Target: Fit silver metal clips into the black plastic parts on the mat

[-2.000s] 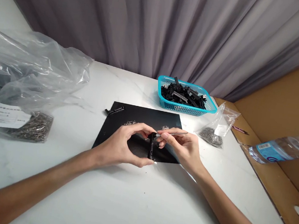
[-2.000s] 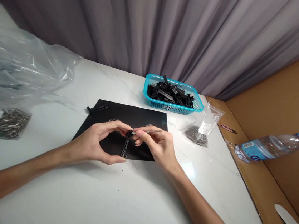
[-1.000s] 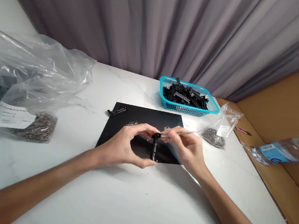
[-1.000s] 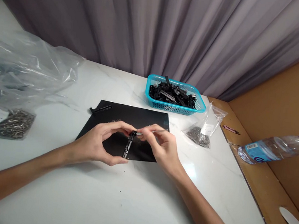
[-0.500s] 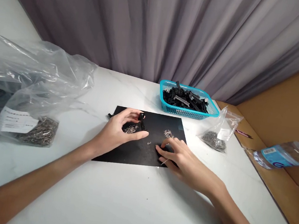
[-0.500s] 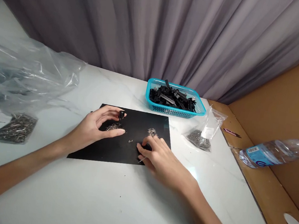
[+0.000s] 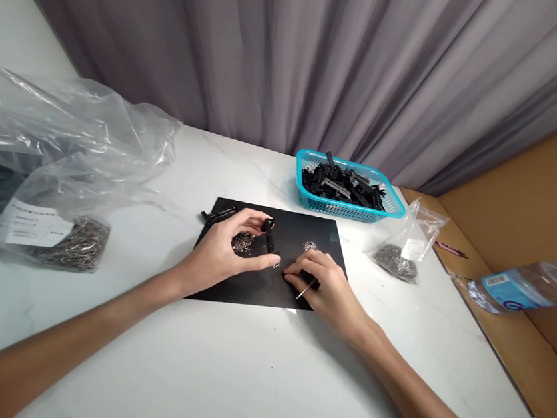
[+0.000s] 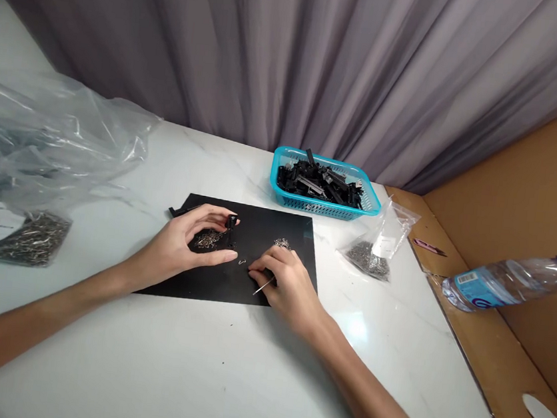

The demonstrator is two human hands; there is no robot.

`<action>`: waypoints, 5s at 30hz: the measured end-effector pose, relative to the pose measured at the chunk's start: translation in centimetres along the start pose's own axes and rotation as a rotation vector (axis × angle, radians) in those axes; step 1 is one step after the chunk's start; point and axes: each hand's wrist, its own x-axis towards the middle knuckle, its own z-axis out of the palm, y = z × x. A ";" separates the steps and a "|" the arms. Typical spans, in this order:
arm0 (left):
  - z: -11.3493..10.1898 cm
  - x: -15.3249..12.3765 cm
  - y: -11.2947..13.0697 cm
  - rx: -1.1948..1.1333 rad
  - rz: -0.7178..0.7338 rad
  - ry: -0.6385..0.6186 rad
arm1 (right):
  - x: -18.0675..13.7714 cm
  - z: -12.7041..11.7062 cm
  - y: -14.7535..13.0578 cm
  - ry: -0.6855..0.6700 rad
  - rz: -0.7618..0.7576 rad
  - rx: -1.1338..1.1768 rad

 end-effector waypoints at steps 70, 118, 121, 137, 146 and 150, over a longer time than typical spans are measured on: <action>0.5 -0.6 0.0 0.267 0.601 -0.043 | 0.7 -2.5 -2.1 -0.076 -0.082 0.271; 0.6 -0.3 -0.4 0.179 0.337 -0.024 | -0.3 -1.7 -2.3 0.070 0.244 0.778; 0.6 -0.4 -0.5 0.193 0.358 -0.009 | -0.3 -1.5 -2.2 0.056 0.237 0.830; 0.7 -1.1 0.0 0.248 0.448 0.051 | -0.7 -1.3 -2.7 -0.036 0.234 0.812; 0.6 -1.0 0.9 0.274 0.452 0.025 | -0.2 -1.2 -2.3 0.357 0.151 0.560; 1.1 -1.3 0.6 0.330 0.426 0.001 | 0.2 0.3 -2.4 0.148 0.209 0.530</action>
